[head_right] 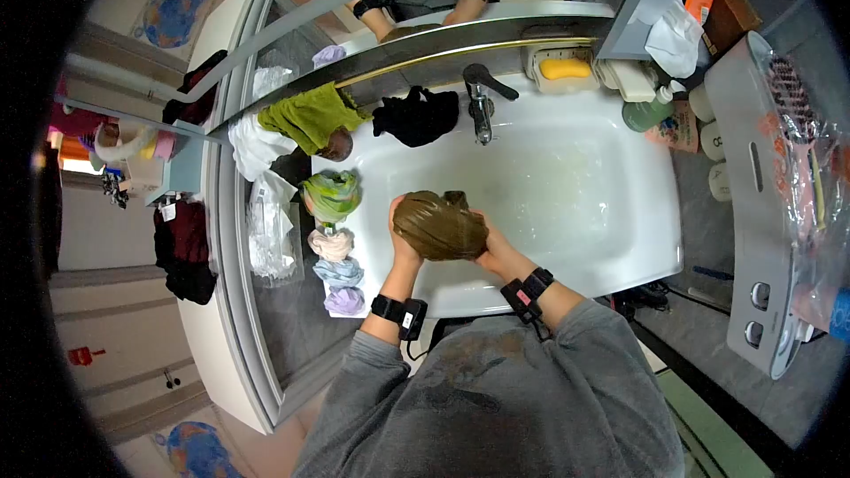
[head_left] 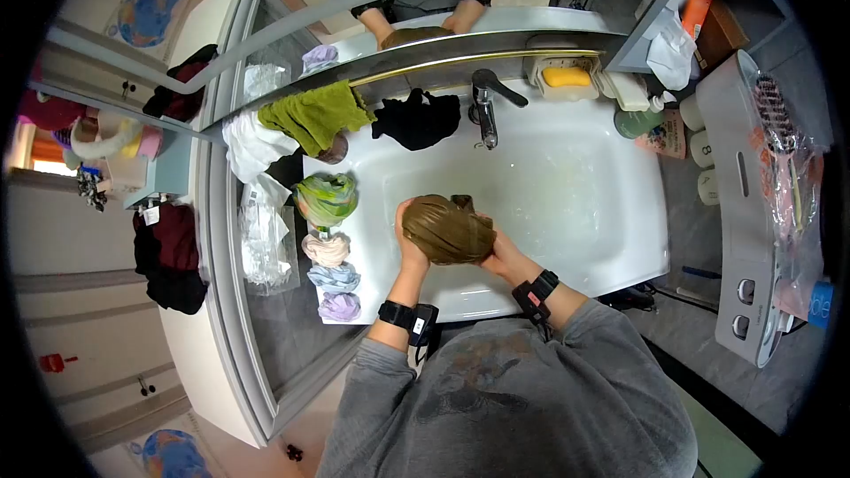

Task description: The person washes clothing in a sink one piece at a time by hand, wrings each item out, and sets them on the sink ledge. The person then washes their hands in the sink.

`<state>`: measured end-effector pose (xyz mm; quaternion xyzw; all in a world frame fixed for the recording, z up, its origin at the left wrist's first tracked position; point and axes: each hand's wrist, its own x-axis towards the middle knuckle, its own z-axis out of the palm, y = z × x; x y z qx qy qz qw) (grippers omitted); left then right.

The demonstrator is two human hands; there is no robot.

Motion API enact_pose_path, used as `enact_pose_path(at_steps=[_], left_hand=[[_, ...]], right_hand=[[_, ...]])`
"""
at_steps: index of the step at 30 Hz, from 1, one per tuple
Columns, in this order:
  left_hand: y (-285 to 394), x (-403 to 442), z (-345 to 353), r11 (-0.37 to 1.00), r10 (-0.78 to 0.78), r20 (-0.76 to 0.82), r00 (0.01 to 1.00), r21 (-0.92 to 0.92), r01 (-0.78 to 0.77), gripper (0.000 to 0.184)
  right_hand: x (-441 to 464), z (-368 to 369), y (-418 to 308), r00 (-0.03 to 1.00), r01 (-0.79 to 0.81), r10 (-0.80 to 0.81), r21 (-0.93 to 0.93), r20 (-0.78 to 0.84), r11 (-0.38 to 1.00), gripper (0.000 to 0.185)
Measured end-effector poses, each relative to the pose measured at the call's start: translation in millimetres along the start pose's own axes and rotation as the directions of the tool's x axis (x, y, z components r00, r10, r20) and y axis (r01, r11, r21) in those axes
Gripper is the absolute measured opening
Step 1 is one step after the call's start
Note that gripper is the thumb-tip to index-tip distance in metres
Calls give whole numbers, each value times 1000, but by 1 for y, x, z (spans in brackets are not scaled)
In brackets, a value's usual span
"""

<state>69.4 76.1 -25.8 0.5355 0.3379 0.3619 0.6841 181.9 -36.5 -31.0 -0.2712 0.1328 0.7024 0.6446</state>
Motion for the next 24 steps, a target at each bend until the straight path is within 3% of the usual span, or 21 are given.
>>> enact_pose_path(at_steps=[1, 2, 3, 4, 5, 7, 8, 10, 11, 13, 14, 17, 19, 23, 24], left_hand=[[-3, 1, -2, 981, -127, -72, 989, -153, 115, 24], [-6, 1, -3, 927, -262, -121, 957, -308, 215, 25], [-8, 2, -4, 926, -265, -117, 957, -307, 220, 25], [-10, 3, -4, 861, -399, -114, 910, -387, 329, 27], [-12, 5, -4, 777, -523, -101, 846, -465, 425, 28], [-20, 9, -7, 768, -529, -39, 848, -447, 459, 30], [-25, 11, -9, 758, -535, 21, 845, -429, 491, 32], [-28, 16, -12, 732, -567, 72, 821, -412, 542, 32], [-30, 20, -14, 708, -594, 123, 795, -391, 589, 32], [-26, 26, -14, 690, -647, 117, 754, -331, 644, 31], [-24, 27, -14, 666, -696, 107, 710, -271, 694, 30], [-17, 29, -10, 697, -656, 186, 732, -223, 681, 29], [-11, 32, -8, 693, -673, 191, 715, -175, 699, 28], [-27, 35, -20, 679, -692, 269, 670, -74, 731, 26], [-23, 35, -19, 678, -693, 267, 670, -75, 731, 26]], right_hand=[[5, -2, 2, 982, 177, -181, -75, -57, 981, 53], [8, -4, 5, 981, 178, -182, -72, -59, 981, 53], [5, 7, 5, 932, 302, -335, -217, -135, 928, 49], [3, 14, 4, 854, 399, -487, -368, -185, 840, 46], [5, 14, 5, 852, 402, -490, -367, -186, 839, 46], [9, 16, 7, 722, 413, -691, -770, -48, 486, 44], [10, 16, 7, 723, 411, -689, -771, -49, 486, 44], [6, 22, 5, 635, 424, -757, -889, 157, 172, 47], [4, 23, 5, 636, 422, -756, -890, 154, 174, 47], [-1, 28, 4, 585, 427, -760, -904, 283, -9, 46], [-4, 30, 3, 588, 425, -758, -905, 282, -7, 46], [-14, 42, -5, 642, 428, -679, -901, 356, -67, 44], [-18, 43, -11, 700, 416, -560, -890, 444, -186, 42], [-17, 38, -14, 742, 411, -489, -887, 459, -211, 39], [-17, 36, -16, 747, 412, -427, -859, 509, -304, 39]])
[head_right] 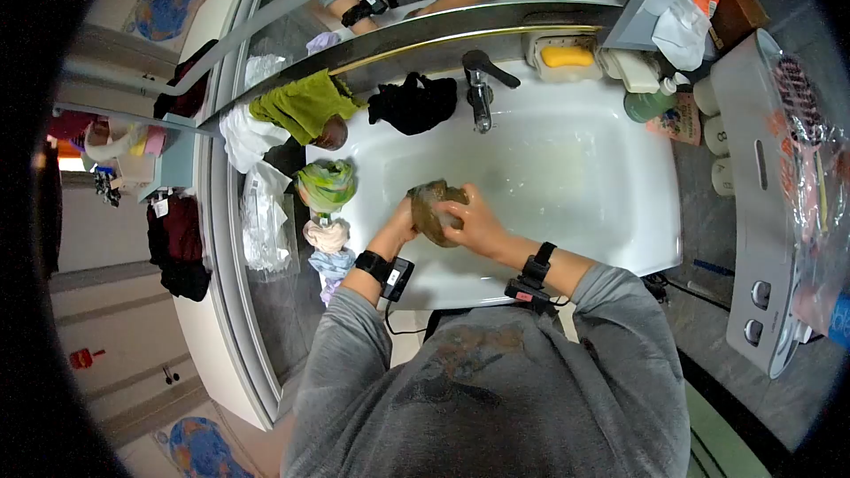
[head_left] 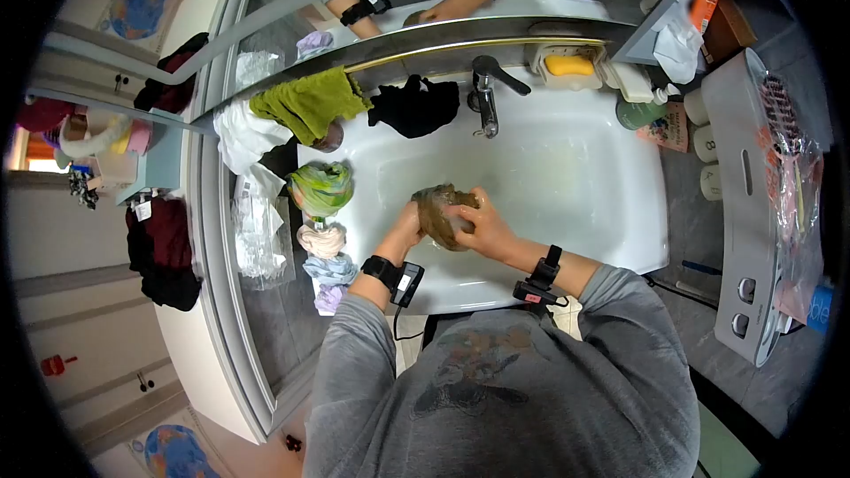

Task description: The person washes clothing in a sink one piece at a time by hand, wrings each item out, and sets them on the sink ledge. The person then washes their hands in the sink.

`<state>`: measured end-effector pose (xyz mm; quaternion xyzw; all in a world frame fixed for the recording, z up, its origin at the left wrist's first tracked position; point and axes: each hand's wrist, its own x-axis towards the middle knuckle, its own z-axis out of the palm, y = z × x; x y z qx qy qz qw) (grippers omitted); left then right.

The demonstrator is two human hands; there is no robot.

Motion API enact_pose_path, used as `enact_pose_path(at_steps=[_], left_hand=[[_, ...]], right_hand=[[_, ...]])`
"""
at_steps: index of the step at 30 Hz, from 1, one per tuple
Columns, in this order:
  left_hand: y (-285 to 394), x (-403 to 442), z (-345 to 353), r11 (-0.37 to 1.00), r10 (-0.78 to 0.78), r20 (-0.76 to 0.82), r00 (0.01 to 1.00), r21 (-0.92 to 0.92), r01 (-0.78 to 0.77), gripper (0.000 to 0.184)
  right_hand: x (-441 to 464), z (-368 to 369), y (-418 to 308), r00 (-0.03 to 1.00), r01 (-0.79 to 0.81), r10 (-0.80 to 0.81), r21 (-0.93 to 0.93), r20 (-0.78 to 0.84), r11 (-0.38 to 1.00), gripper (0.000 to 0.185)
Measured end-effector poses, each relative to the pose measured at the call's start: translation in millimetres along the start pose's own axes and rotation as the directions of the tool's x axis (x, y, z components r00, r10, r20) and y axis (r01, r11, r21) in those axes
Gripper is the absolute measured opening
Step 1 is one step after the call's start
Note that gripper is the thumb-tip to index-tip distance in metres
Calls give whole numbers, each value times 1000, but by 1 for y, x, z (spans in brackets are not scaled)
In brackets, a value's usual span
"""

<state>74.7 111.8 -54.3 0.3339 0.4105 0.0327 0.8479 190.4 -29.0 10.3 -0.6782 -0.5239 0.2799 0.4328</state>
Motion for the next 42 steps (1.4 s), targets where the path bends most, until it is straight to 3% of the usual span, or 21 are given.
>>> enact_pose_path(at_steps=[2, 6, 8, 11, 14, 15, 16, 17, 19, 23, 25, 27, 28, 29, 30, 32, 33, 34, 36, 40, 42], left_hand=[[5, -5, 4, 980, -70, 12, 997, 188, 67, 25], [7, -6, 8, 952, -72, -1, 997, 298, 69, 26], [25, -23, 26, 784, -178, -31, 984, 599, 161, 28], [23, -18, 25, 722, -251, -103, 963, 642, 257, 29], [21, -17, 21, 793, -222, -159, 962, 545, 272, 29], [26, -25, 21, 793, -218, -158, 963, 546, 269, 29], [33, -40, 24, 866, -240, -97, 966, 429, 258, 30], [38, -51, 25, 920, -250, -31, 968, 303, 248, 34], [35, -68, 22, 966, -152, 94, 984, 225, 127, 43], [31, -91, 19, 998, 57, 435, 898, -30, -49, 77], [31, -101, 24, 993, 106, 444, 890, -94, -71, 84], [29, -104, 34, 935, 333, 422, 843, -261, -240, 93], [25, -100, 42, 900, 414, 316, 854, -284, -331, 75], [21, -97, 47, 899, 414, 313, 855, -286, -330, 75], [21, -95, 54, 879, 465, 161, 871, -199, -433, 60], [24, -94, 70, 822, 551, -121, 826, -93, -562, 25], [22, -93, 70, 823, 550, -120, 826, -93, -561, 25], [19, -89, 67, 712, 702, -115, 703, 155, -685, 23], [22, -90, 72, 412, 880, 18, 474, 468, -782, 18], [13, -89, 76, 459, 860, 40, 508, 371, -807, 18], [10, -89, 78, 548, 836, -83, 542, 175, -818, 17]], right_hand=[[0, -3, 2, 997, 59, -54, -77, 60, 995, 39], [1, -9, 3, 976, 113, -94, -88, 197, 990, 38], [1, -10, 4, 968, 146, -122, -99, 219, 984, 38], [4, -14, 6, 946, 177, -140, -103, 292, 979, 40], [14, -23, 23, 943, 57, -61, 22, 327, 998, 43], [16, -24, 35, 949, -131, 53, 238, 310, 962, 42], [18, -28, 38, 933, -302, 168, 440, 318, 846, 41], [17, -33, 41, 935, -297, 166, 439, 313, 848, 41], [15, -48, 25, 766, -594, 405, 789, 498, 153, 37], [5, -42, 19, 741, -631, 315, 776, 592, 26, 32], [3, -40, 16, 710, -627, 354, 775, 609, -75, 31], [1, -38, 18, 680, -647, 344, 750, 648, -133, 32], [1, -36, 17, 678, -649, 345, 749, 649, -136, 32], [2, -33, 14, 728, -632, 328, 775, 603, -21, 34], [4, -32, 11, 776, -603, 302, 792, 554, 96, 36], [9, -32, 4, 754, -609, 353, 791, 554, 57, 40], [9, -33, -3, 725, -612, 407, 791, 556, 10, 44], [8, -37, -10, 727, -608, 408, 794, 552, 11, 44], [9, -46, -24, 783, -505, 257, 820, 566, -269, 50], [13, -30, -27, 803, -467, 262, 838, 536, -282, 55], [18, -20, -16, 793, -445, 274, 825, 544, -350, 53]])
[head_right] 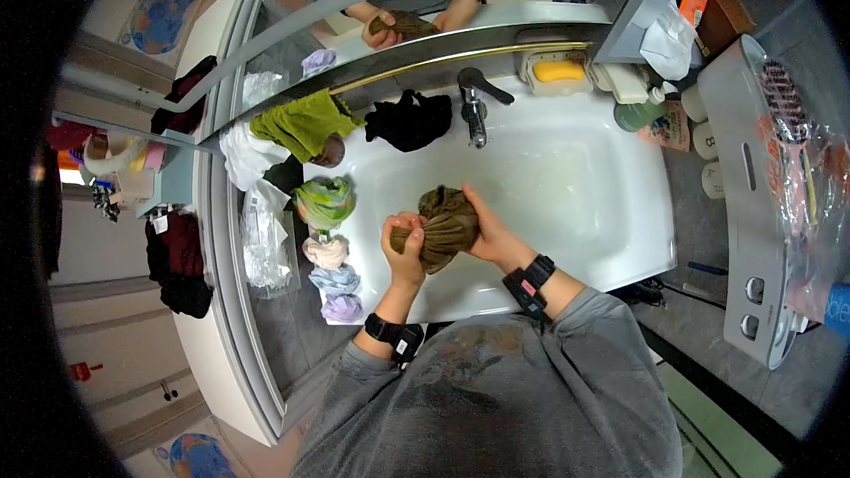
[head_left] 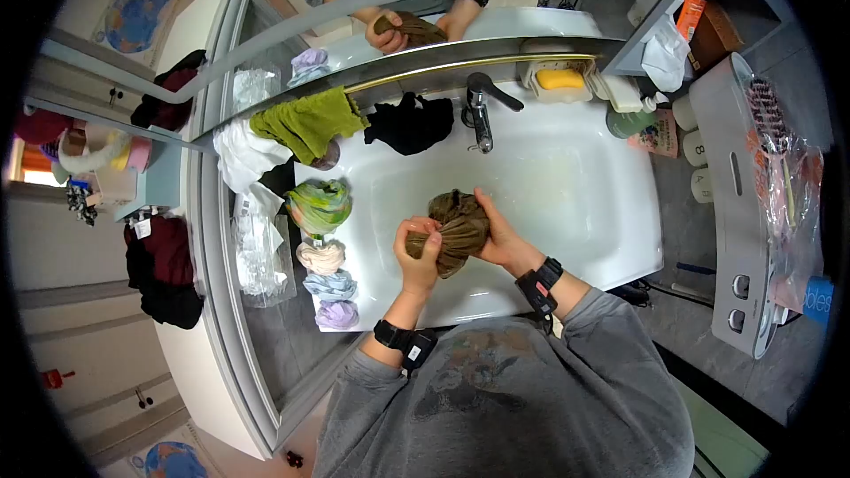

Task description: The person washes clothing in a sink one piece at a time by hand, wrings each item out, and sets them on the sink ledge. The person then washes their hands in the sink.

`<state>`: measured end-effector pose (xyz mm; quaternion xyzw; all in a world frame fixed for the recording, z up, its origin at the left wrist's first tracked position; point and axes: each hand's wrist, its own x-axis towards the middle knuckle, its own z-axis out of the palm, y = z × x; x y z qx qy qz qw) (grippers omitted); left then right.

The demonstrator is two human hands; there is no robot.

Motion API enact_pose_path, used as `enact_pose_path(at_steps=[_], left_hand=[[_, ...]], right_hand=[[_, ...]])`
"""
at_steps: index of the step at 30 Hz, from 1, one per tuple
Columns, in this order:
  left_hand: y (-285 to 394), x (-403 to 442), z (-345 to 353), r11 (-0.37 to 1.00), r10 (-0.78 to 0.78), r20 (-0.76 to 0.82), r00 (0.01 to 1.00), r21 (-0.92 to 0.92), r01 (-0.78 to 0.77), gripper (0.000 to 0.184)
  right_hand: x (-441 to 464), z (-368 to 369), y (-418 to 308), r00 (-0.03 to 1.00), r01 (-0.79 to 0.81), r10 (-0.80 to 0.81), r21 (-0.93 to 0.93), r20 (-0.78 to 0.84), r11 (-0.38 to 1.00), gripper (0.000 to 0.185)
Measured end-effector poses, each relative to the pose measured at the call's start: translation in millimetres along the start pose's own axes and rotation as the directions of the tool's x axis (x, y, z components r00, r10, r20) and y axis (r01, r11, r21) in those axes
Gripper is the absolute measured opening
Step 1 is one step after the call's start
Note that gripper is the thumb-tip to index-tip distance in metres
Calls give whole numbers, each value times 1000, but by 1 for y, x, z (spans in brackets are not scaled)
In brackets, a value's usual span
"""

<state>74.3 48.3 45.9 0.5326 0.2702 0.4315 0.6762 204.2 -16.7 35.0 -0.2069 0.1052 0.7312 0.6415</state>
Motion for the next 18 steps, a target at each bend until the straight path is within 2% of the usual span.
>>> enact_pose_path(at_steps=[1, 3, 4, 5, 6, 7, 8, 9, 10, 11, 12, 13, 14, 15, 16, 17, 18], left_hand=[[1, -1, -1, 1000, 1, 1, 1000, 1, -1, 17], [3, 0, -4, 963, -182, -125, 975, -224, 151, 17], [-3, -1, -9, 968, -173, -65, 983, -193, 158, 17], [-4, -1, -13, 969, -172, -66, 983, -192, 156, 17], [-2, 1, -14, 925, -282, -102, 954, -294, 242, 19], [-1, 3, -15, 861, -393, -124, 911, -397, 317, 21], [0, 5, -14, 862, -392, -126, 911, -397, 316, 21], [1, 8, -12, 840, -438, -101, 893, -401, 367, 26], [2, 13, -11, 816, -480, -76, 874, -404, 413, 32], [-3, 17, -14, 817, -478, -78, 875, -405, 411, 32], [-12, 24, -21, 763, -535, 32, 844, -410, 500, 32], [-19, 30, -25, 703, -583, 143, 800, -405, 585, 32], [-26, 36, -29, 650, -662, 174, 729, -351, 674, 32], [-29, 39, -29, 649, -662, 174, 729, -353, 674, 32], [-32, 40, -30, 656, -690, 208, 693, -224, 720, 30], [-34, 42, -31, 655, -718, 236, 655, -89, 751, 28], [-30, 42, -29, 654, -718, 236, 654, -92, 751, 28]], right_hand=[[5, -4, 3, 1000, 1, -1, 0, 2, 1000, 53], [11, -6, 9, 992, 64, -70, -65, -101, 996, 43], [10, -5, 12, 992, 67, -73, -63, -99, 996, 43], [8, -3, 15, 984, 133, -143, -93, -107, 987, 37], [7, 2, 18, 972, 194, -208, -125, -112, 973, 32], [6, 7, 19, 973, 189, -203, -126, -111, 974, 32], [5, 13, 19, 918, 354, -395, -377, -35, 856, 31], [4, 18, 18, 832, 489, -547, -583, 89, 649, 31], [4, 20, 16, 833, 489, -545, -583, 93, 648, 31], [3, 20, 14, 790, 536, -562, -719, 243, 442, 36], [1, 21, 10, 744, 568, -541, -797, 391, 205, 41], [-2, 23, 6, 745, 566, -542, -799, 390, 203, 41], [-5, 26, 1, 737, 539, -472, -842, 483, -21, 44], [-8, 29, -2, 737, 501, -382, -830, 558, -246, 46], [-12, 31, -3, 738, 500, -380, -830, 557, -246, 46], [-15, 34, -5, 757, 490, -318, -817, 571, -303, 46], [-18, 36, -6, 775, 481, -254, -801, 579, -357, 46]])
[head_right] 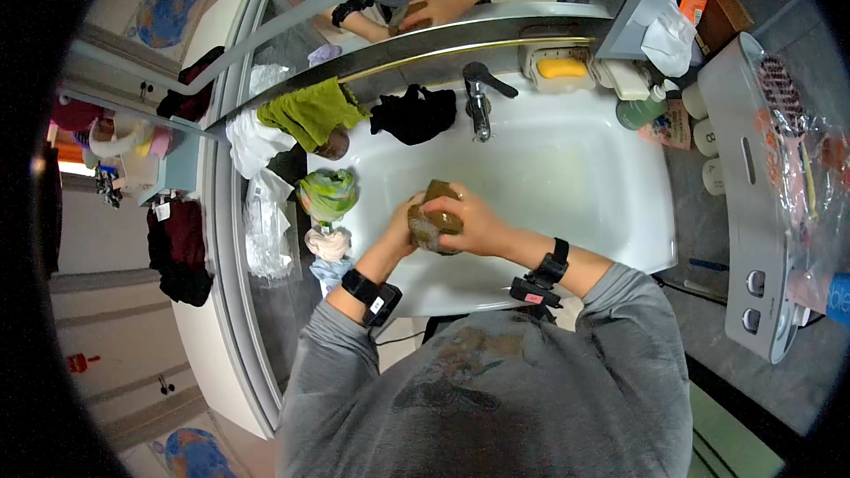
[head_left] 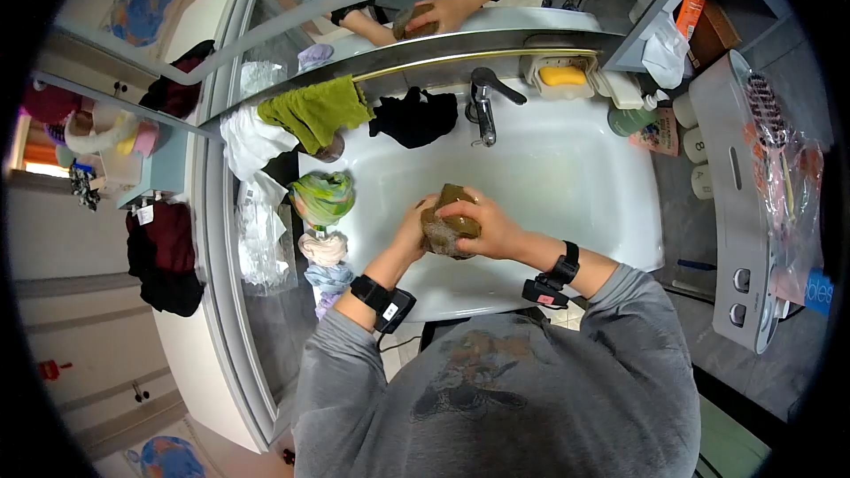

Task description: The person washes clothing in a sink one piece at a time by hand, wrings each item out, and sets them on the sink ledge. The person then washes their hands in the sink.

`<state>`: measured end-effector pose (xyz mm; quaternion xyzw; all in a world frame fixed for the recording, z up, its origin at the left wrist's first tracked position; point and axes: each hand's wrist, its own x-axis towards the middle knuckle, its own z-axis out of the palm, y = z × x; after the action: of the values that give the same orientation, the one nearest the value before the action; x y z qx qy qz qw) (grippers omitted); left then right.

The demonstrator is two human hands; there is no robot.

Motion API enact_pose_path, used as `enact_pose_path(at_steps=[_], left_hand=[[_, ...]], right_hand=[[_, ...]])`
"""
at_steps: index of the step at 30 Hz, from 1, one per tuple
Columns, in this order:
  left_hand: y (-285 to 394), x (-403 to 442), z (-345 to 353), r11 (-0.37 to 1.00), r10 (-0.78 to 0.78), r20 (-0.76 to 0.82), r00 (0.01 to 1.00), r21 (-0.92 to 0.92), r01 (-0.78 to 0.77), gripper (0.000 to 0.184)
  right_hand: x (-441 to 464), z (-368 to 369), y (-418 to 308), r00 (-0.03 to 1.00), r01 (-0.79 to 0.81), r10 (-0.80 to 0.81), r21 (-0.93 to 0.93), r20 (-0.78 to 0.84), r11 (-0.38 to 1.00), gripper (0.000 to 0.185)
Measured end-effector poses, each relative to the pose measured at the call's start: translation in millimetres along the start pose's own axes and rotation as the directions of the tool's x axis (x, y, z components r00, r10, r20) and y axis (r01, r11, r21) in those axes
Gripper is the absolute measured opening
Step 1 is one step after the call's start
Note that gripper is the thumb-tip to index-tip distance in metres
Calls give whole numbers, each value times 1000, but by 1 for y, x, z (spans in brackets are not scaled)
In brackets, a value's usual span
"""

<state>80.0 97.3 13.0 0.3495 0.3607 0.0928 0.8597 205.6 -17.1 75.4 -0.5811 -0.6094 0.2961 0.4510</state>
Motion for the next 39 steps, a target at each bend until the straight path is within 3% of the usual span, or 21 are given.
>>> enact_pose_path(at_steps=[2, 6, 9, 11, 14, 22, 24, 26, 27, 28, 29, 30, 31, 32, 33, 35, 36, 38, 39], left_hand=[[6, -6, 6, 989, -126, 109, 986, 91, 116, 31], [7, -7, 7, 942, -282, 139, 949, 228, 246, 31], [7, -5, 12, 912, -294, 182, 938, 348, 218, 27], [6, -4, 12, 812, -296, 242, 924, 574, 109, 26], [6, -6, 12, 743, -261, 307, 915, 669, -13, 29], [-11, 6, 0, 706, -328, 240, 914, 705, 68, 28], [-21, 17, -10, 685, -328, 243, 913, 727, 52, 29], [-42, 42, -37, 532, -301, 196, 933, 846, -6, 30], [-41, 43, -36, 527, -300, 203, 932, 850, -16, 30], [-42, 42, -34, 719, -265, 102, 959, 683, 126, 31], [-42, 40, -34, 861, -258, -8, 966, 452, 234, 33], [-36, 34, -29, 858, -257, -4, 966, 458, 231, 33], [-25, 23, -21, 913, -359, -11, 933, 202, 353, 38], [-18, 15, -13, 888, -455, 10, 890, -65, 455, 43], [-18, 9, -7, 886, -460, 14, 888, -54, 460, 43], [-23, 4, 7, 962, -262, 57, 963, -58, 265, 51], [-31, 9, 12, 962, -267, 75, 961, -44, 271, 51], [-52, 28, 27, 949, -191, 57, 980, 264, 169, 56], [-52, 30, 49, 945, -203, 89, 975, 279, 171, 56]], right_hand=[[-3, -5, -6, 998, -4, 6, -29, 65, 1000, 44], [-13, -5, -6, 982, 0, 9, -50, 188, 999, 41], [-13, -8, -9, 953, -26, 42, -56, 301, 998, 43], [-14, -9, -10, 944, -35, 44, -31, 327, 999, 42], [-16, -5, -5, 933, -28, 20, 18, 359, 999, 40], [-20, 3, 11, 929, -40, 14, 63, 371, 997, 38], [-19, 5, 16, 915, -144, 107, 66, 390, 987, 39], [-25, 11, 37, 942, -127, 97, 73, 322, 989, 38], [-28, 13, 49, 963, -108, 85, 78, 257, 991, 37], [-33, 16, 57, 965, -108, 87, 72, 249, 992, 37], [-39, 21, 65, 907, -415, 376, 255, 189, 873, 36], [-45, 22, 69, 752, -639, 632, 440, 186, 631, 35], [-50, 19, 69, 753, -636, 633, 444, 179, 631, 35], [-56, 14, 70, 651, -642, 689, 715, 318, 277, 37], [-63, 9, 70, 573, -532, 667, 835, 476, -139, 40], [-78, -1, 71, 575, -524, 681, 843, 454, -119, 45], [-87, -8, 70, 589, -469, 697, 875, 410, -119, 46], [-105, -21, 64, 598, -385, 729, 917, 333, -103, 47], [-116, -29, 60, 587, -312, 775, 949, 234, -50, 47]])
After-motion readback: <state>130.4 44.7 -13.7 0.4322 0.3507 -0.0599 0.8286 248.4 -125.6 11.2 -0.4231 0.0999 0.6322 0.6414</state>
